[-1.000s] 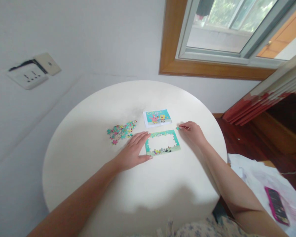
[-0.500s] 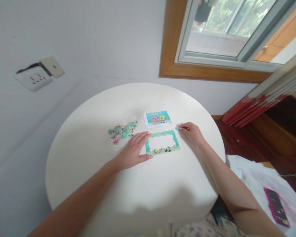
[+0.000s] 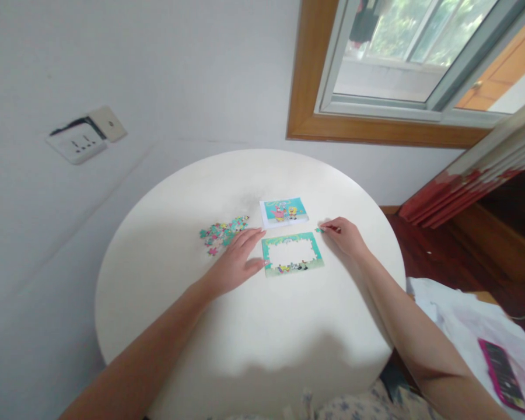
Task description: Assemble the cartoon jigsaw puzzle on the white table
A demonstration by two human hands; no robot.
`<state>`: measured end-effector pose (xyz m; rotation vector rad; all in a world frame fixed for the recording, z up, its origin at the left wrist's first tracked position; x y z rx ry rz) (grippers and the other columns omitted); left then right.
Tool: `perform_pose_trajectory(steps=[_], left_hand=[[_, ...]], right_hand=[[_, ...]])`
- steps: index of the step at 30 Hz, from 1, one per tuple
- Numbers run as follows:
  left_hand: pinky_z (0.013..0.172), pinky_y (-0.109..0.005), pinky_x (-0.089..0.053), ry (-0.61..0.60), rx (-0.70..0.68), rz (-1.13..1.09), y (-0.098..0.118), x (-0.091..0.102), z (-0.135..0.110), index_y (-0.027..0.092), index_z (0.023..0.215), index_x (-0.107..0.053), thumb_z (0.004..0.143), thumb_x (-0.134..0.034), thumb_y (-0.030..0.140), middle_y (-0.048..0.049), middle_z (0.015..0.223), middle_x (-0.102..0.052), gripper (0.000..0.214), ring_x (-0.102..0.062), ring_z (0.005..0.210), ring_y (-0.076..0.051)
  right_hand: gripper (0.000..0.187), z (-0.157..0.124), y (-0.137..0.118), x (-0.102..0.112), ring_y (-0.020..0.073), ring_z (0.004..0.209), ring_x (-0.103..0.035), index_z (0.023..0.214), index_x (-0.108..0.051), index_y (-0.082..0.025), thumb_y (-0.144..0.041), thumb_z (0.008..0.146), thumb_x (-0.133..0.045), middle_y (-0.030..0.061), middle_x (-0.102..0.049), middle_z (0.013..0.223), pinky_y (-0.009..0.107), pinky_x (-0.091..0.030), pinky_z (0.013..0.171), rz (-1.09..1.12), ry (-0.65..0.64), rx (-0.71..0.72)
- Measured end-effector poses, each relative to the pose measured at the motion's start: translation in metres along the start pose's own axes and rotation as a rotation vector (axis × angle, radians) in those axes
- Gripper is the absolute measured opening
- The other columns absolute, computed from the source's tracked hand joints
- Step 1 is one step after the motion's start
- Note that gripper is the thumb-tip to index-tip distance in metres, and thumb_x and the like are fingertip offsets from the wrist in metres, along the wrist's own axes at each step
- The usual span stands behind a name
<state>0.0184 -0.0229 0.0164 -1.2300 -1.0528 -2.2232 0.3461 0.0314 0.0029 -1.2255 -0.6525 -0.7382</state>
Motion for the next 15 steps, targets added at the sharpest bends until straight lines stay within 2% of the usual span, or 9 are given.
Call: perform_pose_trajectory(steps=[4, 15], left_hand=[[0.114, -0.047, -0.033, 0.078, 0.042, 0.043, -0.0061, 0.0054, 0.0021, 0.021, 0.140, -0.039, 0.093, -0.051, 0.032, -0.0121, 0.139, -0.047, 0.050, -0.040, 0.132, -0.027], [0.113, -0.046, -0.034, 0.072, 0.065, 0.065, -0.0065, 0.0043, 0.0029, 0.022, 0.140, -0.038, 0.093, -0.049, 0.030, -0.0111, 0.138, -0.049, 0.049, -0.042, 0.131, -0.027]], right_hand=[[0.019, -0.0010, -0.0006, 0.0015, 0.0149, 0.074, -0.063, 0.096, -0.076, -0.018, -0.022, 0.082, -0.063, 0.0068, -0.069, 0.092, 0.026, -0.050, 0.072, 0.036, -0.043, 0.017], [0.016, -0.0011, 0.0004, 0.0024, 0.0142, 0.074, -0.061, 0.090, -0.075, -0.018, -0.016, 0.080, -0.062, 0.0062, -0.064, 0.092, 0.026, -0.051, 0.073, 0.079, -0.070, 0.024]])
Point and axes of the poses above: each hand's wrist, its own z-axis towards the middle knuckle, its own x-axis out of the back of the hand, y = z × x, the point moved 2 cm from there along z, towards the middle knuckle
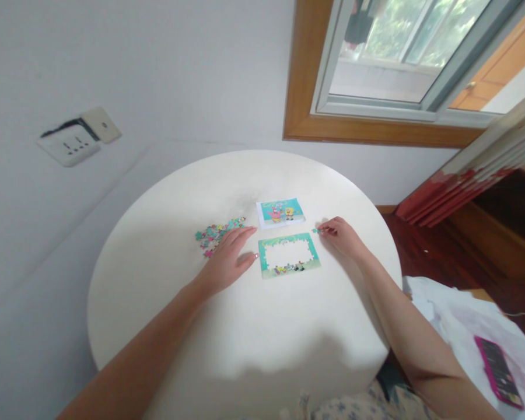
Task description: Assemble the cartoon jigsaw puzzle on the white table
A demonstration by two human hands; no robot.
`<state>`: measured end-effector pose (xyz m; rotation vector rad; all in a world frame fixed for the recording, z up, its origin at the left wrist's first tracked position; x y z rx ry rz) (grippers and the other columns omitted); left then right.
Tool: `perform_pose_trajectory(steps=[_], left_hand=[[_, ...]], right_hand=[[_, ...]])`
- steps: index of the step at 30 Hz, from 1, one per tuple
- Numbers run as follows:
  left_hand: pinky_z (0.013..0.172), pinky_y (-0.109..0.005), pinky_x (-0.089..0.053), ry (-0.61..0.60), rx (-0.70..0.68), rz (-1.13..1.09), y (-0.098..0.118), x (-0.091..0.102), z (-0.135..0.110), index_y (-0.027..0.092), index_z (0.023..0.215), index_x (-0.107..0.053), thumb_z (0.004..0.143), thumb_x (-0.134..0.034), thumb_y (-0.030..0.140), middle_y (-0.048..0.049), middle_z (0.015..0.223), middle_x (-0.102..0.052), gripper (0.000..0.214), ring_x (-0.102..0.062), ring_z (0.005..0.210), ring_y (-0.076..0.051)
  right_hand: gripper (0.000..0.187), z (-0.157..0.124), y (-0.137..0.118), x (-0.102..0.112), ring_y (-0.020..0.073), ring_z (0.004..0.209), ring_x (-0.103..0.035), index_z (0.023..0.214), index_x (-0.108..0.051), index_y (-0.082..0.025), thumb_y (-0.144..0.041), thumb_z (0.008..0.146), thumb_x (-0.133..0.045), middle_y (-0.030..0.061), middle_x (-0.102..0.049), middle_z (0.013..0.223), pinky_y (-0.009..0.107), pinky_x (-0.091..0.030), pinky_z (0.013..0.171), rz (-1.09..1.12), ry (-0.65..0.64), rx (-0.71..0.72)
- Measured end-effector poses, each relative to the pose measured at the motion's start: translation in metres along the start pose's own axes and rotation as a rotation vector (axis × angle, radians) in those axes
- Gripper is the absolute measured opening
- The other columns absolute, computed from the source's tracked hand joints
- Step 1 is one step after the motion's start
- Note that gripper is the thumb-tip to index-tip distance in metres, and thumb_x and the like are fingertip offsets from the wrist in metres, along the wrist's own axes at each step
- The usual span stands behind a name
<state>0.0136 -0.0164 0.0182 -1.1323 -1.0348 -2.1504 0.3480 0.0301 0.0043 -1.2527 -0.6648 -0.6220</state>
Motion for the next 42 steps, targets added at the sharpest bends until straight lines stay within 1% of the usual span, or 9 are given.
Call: perform_pose_trajectory(steps=[5, 10, 14, 18, 23, 26, 31, 34, 42], left_hand=[[0.114, -0.047, -0.032, 0.025, -0.013, 0.032, -0.006, 0.004, 0.001, 0.024, 0.141, -0.035, 0.094, -0.049, 0.034, -0.0109, 0.140, -0.048, 0.050, -0.042, 0.131, -0.026], [0.111, -0.044, -0.034, 0.108, -0.053, 0.076, -0.020, 0.023, 0.003, 0.024, 0.137, -0.042, 0.093, -0.049, 0.032, -0.0092, 0.136, -0.051, 0.045, -0.045, 0.128, -0.025], [0.107, -0.045, -0.035, 0.156, 0.050, 0.142, -0.039, 0.042, 0.002, 0.023, 0.127, -0.054, 0.094, -0.045, 0.031, -0.0080, 0.123, -0.059, 0.035, -0.050, 0.118, -0.026], [0.099, -0.044, -0.040, 0.109, 0.134, 0.190, -0.058, 0.048, -0.001, 0.019, 0.117, -0.063, 0.090, -0.041, 0.025, -0.0086, 0.105, -0.062, 0.035, -0.054, 0.104, -0.026], [0.097, -0.044, -0.041, 0.049, 0.151, 0.182, -0.072, 0.046, -0.004, 0.019, 0.117, -0.063, 0.088, -0.039, 0.021, -0.0084, 0.104, -0.061, 0.038, -0.053, 0.101, -0.025], [0.096, -0.043, -0.040, 0.029, 0.155, 0.188, -0.074, 0.049, -0.006, 0.020, 0.109, -0.066, 0.087, -0.045, 0.026, -0.0079, 0.103, -0.062, 0.031, -0.053, 0.101, -0.025], [0.096, -0.043, -0.040, 0.021, 0.143, 0.195, -0.077, 0.055, -0.008, 0.021, 0.091, -0.070, 0.083, -0.044, 0.019, -0.0073, 0.099, -0.061, 0.027, -0.054, 0.100, -0.023], [0.097, -0.044, -0.040, 0.007, 0.160, 0.206, -0.080, 0.058, -0.009, 0.022, 0.085, -0.071, 0.083, -0.046, 0.023, -0.0067, 0.099, -0.061, 0.024, -0.054, 0.099, -0.023], [0.100, -0.046, -0.038, -0.053, 0.169, 0.153, -0.077, 0.060, -0.014, 0.024, 0.091, -0.072, 0.085, -0.054, 0.036, -0.0072, 0.105, -0.059, 0.022, -0.053, 0.103, -0.025]], right_hand=[[0.019, 0.001, 0.002, -0.001, 0.0142, 0.074, -0.061, 0.090, -0.075, -0.017, -0.012, 0.080, -0.059, 0.0065, -0.063, 0.092, 0.024, -0.050, 0.072, -0.019, -0.014, 0.011], [0.027, 0.000, -0.001, -0.001, 0.0132, 0.073, -0.060, 0.096, -0.075, -0.017, -0.007, 0.081, -0.055, 0.0062, -0.062, 0.091, 0.023, -0.049, 0.072, -0.035, -0.029, 0.023], [0.031, -0.001, -0.002, 0.000, 0.0125, 0.072, -0.060, 0.098, -0.075, -0.019, -0.005, 0.079, -0.054, 0.0053, -0.063, 0.091, 0.023, -0.049, 0.072, -0.035, -0.027, 0.015], [0.030, -0.001, -0.003, 0.001, 0.0126, 0.071, -0.060, 0.097, -0.075, -0.018, -0.006, 0.080, -0.054, 0.0054, -0.063, 0.090, 0.023, -0.050, 0.071, -0.023, -0.018, 0.022], [0.026, -0.003, -0.004, 0.002, 0.0137, 0.074, -0.061, 0.098, -0.074, -0.019, -0.011, 0.082, -0.056, 0.0058, -0.064, 0.091, 0.025, -0.050, 0.072, -0.022, -0.018, 0.007], [0.024, -0.004, -0.003, 0.003, 0.0152, 0.079, -0.063, 0.100, -0.074, -0.019, -0.014, 0.083, -0.056, 0.0067, -0.065, 0.093, 0.025, -0.050, 0.073, -0.031, -0.026, 0.010], [0.024, -0.004, -0.002, 0.003, 0.0166, 0.080, -0.063, 0.100, -0.073, -0.019, -0.018, 0.084, -0.056, 0.0076, -0.066, 0.093, 0.026, -0.050, 0.072, -0.023, -0.021, 0.026], [0.023, -0.004, 0.000, 0.002, 0.0162, 0.078, -0.062, 0.099, -0.074, -0.020, -0.020, 0.085, -0.056, 0.0069, -0.067, 0.092, 0.026, -0.050, 0.070, -0.022, -0.009, 0.017], [0.024, -0.004, 0.006, 0.001, 0.0165, 0.077, -0.062, 0.101, -0.073, -0.021, -0.023, 0.086, -0.055, 0.0066, -0.066, 0.092, 0.026, -0.050, 0.070, -0.025, -0.023, 0.048]])
Point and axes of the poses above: each hand's wrist, its own z-axis towards the middle knuckle, its own x-axis out of the back of the hand, y = z × x, the point moved 2 cm from there along z, towards the middle knuckle
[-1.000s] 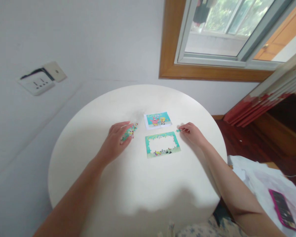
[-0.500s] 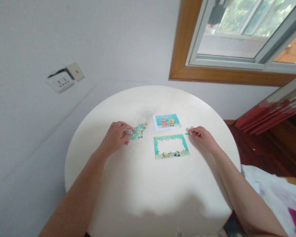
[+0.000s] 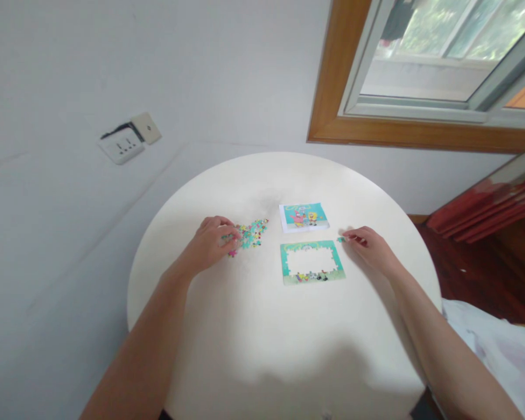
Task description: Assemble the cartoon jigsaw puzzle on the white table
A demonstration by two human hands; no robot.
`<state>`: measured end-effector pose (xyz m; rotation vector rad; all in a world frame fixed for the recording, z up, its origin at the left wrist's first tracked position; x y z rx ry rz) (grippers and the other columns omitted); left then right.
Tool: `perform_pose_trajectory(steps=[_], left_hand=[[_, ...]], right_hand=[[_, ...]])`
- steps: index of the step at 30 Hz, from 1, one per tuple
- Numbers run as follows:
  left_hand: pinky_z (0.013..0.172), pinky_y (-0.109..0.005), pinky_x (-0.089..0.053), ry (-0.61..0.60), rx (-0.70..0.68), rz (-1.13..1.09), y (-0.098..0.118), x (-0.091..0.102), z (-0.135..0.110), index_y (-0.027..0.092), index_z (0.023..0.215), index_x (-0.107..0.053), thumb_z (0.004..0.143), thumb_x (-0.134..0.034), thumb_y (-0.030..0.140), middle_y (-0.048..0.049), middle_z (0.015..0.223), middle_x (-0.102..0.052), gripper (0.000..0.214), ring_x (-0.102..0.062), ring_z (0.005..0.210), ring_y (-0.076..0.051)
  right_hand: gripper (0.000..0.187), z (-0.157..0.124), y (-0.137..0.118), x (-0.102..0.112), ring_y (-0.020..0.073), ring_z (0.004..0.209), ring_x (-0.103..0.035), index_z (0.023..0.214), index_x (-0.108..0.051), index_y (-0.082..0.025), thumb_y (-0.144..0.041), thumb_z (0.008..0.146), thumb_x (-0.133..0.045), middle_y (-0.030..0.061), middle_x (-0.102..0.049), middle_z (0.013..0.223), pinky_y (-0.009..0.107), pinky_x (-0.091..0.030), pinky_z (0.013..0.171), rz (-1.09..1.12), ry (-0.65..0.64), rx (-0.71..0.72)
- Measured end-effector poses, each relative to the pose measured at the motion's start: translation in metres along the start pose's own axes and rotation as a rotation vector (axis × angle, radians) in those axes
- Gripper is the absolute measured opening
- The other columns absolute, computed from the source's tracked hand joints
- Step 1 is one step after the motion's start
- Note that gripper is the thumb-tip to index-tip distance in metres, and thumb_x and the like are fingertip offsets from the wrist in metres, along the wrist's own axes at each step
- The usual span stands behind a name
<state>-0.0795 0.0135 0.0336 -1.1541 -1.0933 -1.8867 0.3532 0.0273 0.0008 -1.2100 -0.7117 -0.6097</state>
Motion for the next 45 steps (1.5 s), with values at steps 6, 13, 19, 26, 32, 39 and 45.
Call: perform_pose_trajectory(steps=[6, 13, 19, 26, 32, 39, 45], left_hand=[[0.101, -0.047, -0.039, -0.059, -0.030, -0.023, 0.005, -0.006, -0.002, 0.023, 0.095, -0.071, 0.082, -0.061, 0.033, -0.0086, 0.109, -0.058, 0.019, -0.053, 0.107, -0.027], [0.103, -0.047, -0.038, -0.101, -0.023, -0.032, 0.003, -0.013, -0.001, 0.025, 0.100, -0.070, 0.085, -0.059, 0.035, -0.0071, 0.110, -0.057, 0.022, -0.051, 0.108, -0.026], [0.102, -0.045, -0.039, -0.098, -0.028, -0.045, 0.006, -0.013, 0.000, 0.023, 0.095, -0.071, 0.084, -0.058, 0.035, -0.0070, 0.109, -0.056, 0.020, -0.051, 0.106, -0.025], [0.102, -0.047, -0.037, -0.121, -0.059, -0.092, 0.013, -0.009, 0.001, 0.023, 0.088, -0.073, 0.086, -0.055, 0.034, -0.0074, 0.108, -0.058, 0.021, -0.051, 0.109, -0.026], [0.106, -0.047, -0.036, -0.235, -0.092, -0.151, 0.013, 0.006, -0.007, 0.025, 0.098, -0.072, 0.083, -0.061, 0.034, -0.0072, 0.118, -0.057, 0.021, -0.049, 0.117, -0.027], [0.110, -0.048, -0.034, -0.308, -0.058, -0.125, 0.017, -0.002, -0.011, 0.030, 0.094, -0.073, 0.075, -0.072, 0.031, -0.0049, 0.130, -0.050, 0.019, -0.039, 0.129, -0.031], [0.108, -0.049, -0.034, -0.216, -0.077, -0.077, 0.025, -0.011, -0.008, 0.028, 0.090, -0.072, 0.076, -0.071, 0.032, -0.0059, 0.130, -0.049, 0.015, -0.038, 0.130, -0.032]], right_hand=[[0.024, 0.000, 0.000, -0.001, 0.0168, 0.077, -0.062, 0.098, -0.073, -0.019, -0.025, 0.085, -0.054, 0.0075, -0.065, 0.092, 0.027, -0.049, 0.068, 0.014, 0.008, 0.011], [0.024, 0.000, -0.003, 0.000, 0.0178, 0.077, -0.063, 0.096, -0.074, -0.020, -0.027, 0.085, -0.055, 0.0080, -0.067, 0.092, 0.028, -0.049, 0.068, 0.016, 0.015, 0.003], [0.024, 0.000, -0.002, 0.000, 0.0177, 0.078, -0.062, 0.097, -0.074, -0.019, -0.031, 0.086, -0.056, 0.0088, -0.067, 0.094, 0.028, -0.049, 0.068, 0.026, 0.004, -0.009], [0.025, 0.000, -0.001, 0.001, 0.0169, 0.075, -0.061, 0.099, -0.074, -0.019, -0.033, 0.087, -0.056, 0.0083, -0.066, 0.093, 0.028, -0.049, 0.069, 0.023, -0.007, 0.007], [0.026, 0.001, 0.001, 0.000, 0.0165, 0.073, -0.059, 0.099, -0.074, -0.018, -0.033, 0.087, -0.055, 0.0090, -0.066, 0.094, 0.028, -0.049, 0.069, 0.012, -0.013, 0.004], [0.030, 0.002, 0.001, 0.000, 0.0171, 0.073, -0.059, 0.099, -0.074, -0.017, -0.034, 0.087, -0.054, 0.0095, -0.065, 0.092, 0.028, -0.048, 0.068, 0.011, -0.021, 0.002], [0.030, 0.002, 0.000, 0.000, 0.0159, 0.070, -0.058, 0.099, -0.074, -0.017, -0.035, 0.087, -0.053, 0.0092, -0.065, 0.092, 0.028, -0.047, 0.067, 0.005, -0.024, 0.007]])
Point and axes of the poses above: each hand's wrist, its own z-axis towards the middle knuckle, its own x-axis out of the back of the hand, y = z × x, the point moved 2 cm from there along z, towards the middle knuckle
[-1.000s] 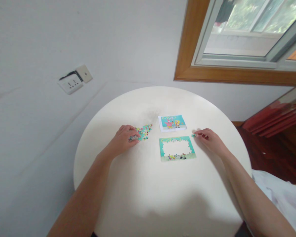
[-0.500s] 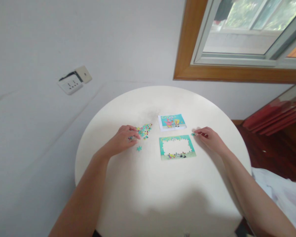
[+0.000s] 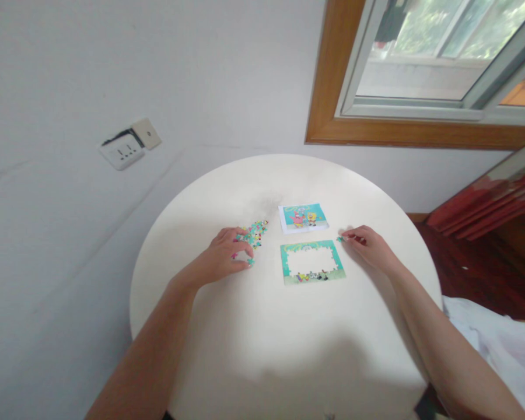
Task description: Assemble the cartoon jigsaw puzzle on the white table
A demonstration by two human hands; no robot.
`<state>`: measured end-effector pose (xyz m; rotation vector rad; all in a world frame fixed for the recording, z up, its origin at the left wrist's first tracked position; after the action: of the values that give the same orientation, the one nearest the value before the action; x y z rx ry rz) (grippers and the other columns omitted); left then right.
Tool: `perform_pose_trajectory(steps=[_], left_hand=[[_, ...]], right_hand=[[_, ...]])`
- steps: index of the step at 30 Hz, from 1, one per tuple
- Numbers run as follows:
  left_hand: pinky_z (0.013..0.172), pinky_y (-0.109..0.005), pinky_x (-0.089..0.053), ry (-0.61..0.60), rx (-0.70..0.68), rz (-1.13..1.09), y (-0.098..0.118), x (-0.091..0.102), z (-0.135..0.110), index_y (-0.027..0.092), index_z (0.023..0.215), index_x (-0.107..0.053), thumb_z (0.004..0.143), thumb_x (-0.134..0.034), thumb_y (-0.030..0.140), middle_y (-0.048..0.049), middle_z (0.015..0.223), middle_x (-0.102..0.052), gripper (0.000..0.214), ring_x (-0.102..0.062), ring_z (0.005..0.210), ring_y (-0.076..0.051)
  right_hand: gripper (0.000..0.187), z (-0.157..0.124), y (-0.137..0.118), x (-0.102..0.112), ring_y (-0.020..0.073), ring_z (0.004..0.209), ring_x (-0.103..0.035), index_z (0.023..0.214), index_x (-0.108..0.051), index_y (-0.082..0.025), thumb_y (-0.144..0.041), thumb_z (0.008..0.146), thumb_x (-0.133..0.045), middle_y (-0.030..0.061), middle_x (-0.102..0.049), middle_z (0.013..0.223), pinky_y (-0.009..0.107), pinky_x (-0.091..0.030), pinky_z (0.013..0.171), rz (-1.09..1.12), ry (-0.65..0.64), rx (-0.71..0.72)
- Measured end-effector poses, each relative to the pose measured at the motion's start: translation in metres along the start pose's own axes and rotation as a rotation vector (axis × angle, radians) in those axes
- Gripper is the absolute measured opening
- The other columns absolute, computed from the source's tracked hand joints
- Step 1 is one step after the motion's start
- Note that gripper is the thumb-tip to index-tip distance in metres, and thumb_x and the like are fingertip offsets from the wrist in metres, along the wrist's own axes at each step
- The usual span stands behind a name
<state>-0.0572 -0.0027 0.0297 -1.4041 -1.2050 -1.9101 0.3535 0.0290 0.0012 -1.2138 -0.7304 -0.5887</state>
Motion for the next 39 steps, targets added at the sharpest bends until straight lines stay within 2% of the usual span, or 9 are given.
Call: perform_pose_trajectory(steps=[9, 13, 25, 39], left_hand=[[0.108, -0.049, -0.034, 0.170, -0.059, 0.082, 0.017, -0.019, 0.011, 0.022, 0.095, -0.065, 0.084, -0.064, 0.030, -0.0102, 0.128, -0.048, 0.015, -0.041, 0.125, -0.030], [0.111, -0.049, -0.031, 0.204, -0.088, 0.090, 0.023, -0.028, 0.017, 0.022, 0.097, -0.064, 0.086, -0.062, 0.030, -0.0101, 0.130, -0.047, 0.014, -0.039, 0.128, -0.030], [0.111, -0.050, -0.030, 0.167, -0.131, 0.071, 0.027, -0.025, 0.019, 0.023, 0.100, -0.067, 0.089, -0.056, 0.027, -0.0094, 0.129, -0.049, 0.016, -0.042, 0.126, -0.029], [0.111, -0.047, -0.031, 0.120, -0.116, 0.066, 0.025, -0.022, 0.018, 0.025, 0.107, -0.064, 0.087, -0.060, 0.034, -0.0081, 0.131, -0.048, 0.022, -0.040, 0.127, -0.028]], right_hand=[[0.028, 0.000, -0.005, 0.002, 0.0157, 0.070, -0.058, 0.097, -0.074, -0.017, -0.034, 0.087, -0.054, 0.0079, -0.065, 0.090, 0.027, -0.046, 0.067, -0.008, -0.008, 0.001], [0.027, 0.000, -0.006, 0.003, 0.0151, 0.069, -0.057, 0.097, -0.074, -0.018, -0.034, 0.087, -0.054, 0.0075, -0.065, 0.091, 0.027, -0.046, 0.067, -0.017, -0.016, -0.001], [0.028, 0.000, -0.008, 0.005, 0.0164, 0.070, -0.058, 0.096, -0.074, -0.018, -0.036, 0.086, -0.055, 0.0081, -0.066, 0.090, 0.028, -0.047, 0.066, 0.009, -0.010, 0.008], [0.027, 0.000, -0.009, 0.007, 0.0160, 0.070, -0.058, 0.096, -0.074, -0.019, -0.037, 0.087, -0.056, 0.0076, -0.066, 0.090, 0.027, -0.047, 0.067, 0.035, -0.024, 0.013]])
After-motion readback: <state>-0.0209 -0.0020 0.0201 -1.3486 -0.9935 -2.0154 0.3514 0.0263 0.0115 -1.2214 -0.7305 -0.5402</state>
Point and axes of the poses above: each hand's wrist, its own z-axis towards the middle knuckle, its own x-axis out of the back of the hand, y = z × x, the point moved 2 cm from there along z, towards the middle knuckle
